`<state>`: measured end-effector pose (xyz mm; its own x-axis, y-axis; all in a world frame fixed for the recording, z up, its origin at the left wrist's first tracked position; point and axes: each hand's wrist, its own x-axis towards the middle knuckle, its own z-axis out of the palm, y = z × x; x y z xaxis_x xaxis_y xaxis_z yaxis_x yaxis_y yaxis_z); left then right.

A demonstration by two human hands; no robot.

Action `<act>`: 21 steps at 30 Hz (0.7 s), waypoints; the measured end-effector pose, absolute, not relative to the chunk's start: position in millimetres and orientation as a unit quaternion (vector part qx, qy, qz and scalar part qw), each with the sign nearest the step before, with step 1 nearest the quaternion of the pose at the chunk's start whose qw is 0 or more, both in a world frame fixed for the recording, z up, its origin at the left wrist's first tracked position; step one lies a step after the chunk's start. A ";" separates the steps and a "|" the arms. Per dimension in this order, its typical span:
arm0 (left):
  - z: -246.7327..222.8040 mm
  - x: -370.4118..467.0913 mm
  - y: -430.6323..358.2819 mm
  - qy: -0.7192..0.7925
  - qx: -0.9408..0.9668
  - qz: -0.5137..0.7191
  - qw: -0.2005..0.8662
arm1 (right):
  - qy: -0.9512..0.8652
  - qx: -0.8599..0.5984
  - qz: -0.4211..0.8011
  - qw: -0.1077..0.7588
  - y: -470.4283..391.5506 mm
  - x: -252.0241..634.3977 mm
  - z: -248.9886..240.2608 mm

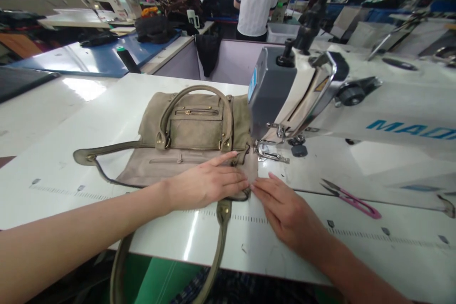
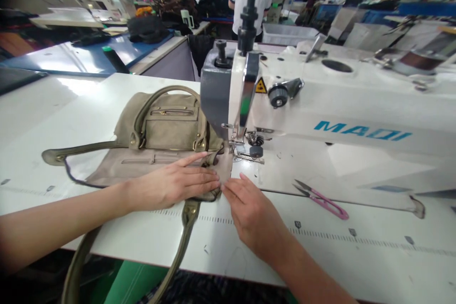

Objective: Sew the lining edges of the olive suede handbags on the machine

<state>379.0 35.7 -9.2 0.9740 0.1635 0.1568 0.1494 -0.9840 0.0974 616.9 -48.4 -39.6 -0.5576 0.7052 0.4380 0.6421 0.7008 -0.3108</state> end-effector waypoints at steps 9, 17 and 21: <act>-17.4 385.6 74.4 0.112 0.990 0.063 0.050 | -0.875 -0.413 0.037 0.249 -19.5 620.7 -49.0; -24.1 392.3 111.3 0.126 0.987 0.084 0.057 | -0.872 -0.444 0.028 0.206 -22.9 616.0 -44.4; -30.4 394.0 122.1 0.155 0.980 0.105 0.060 | -0.872 -0.441 0.022 0.212 -24.0 616.9 -48.7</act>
<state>394.0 122.1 -30.4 0.9298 0.3174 0.1865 0.2922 -0.9445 0.1504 616.9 -24.0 -48.7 -0.5213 0.7781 0.3503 0.7592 0.6104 -0.2258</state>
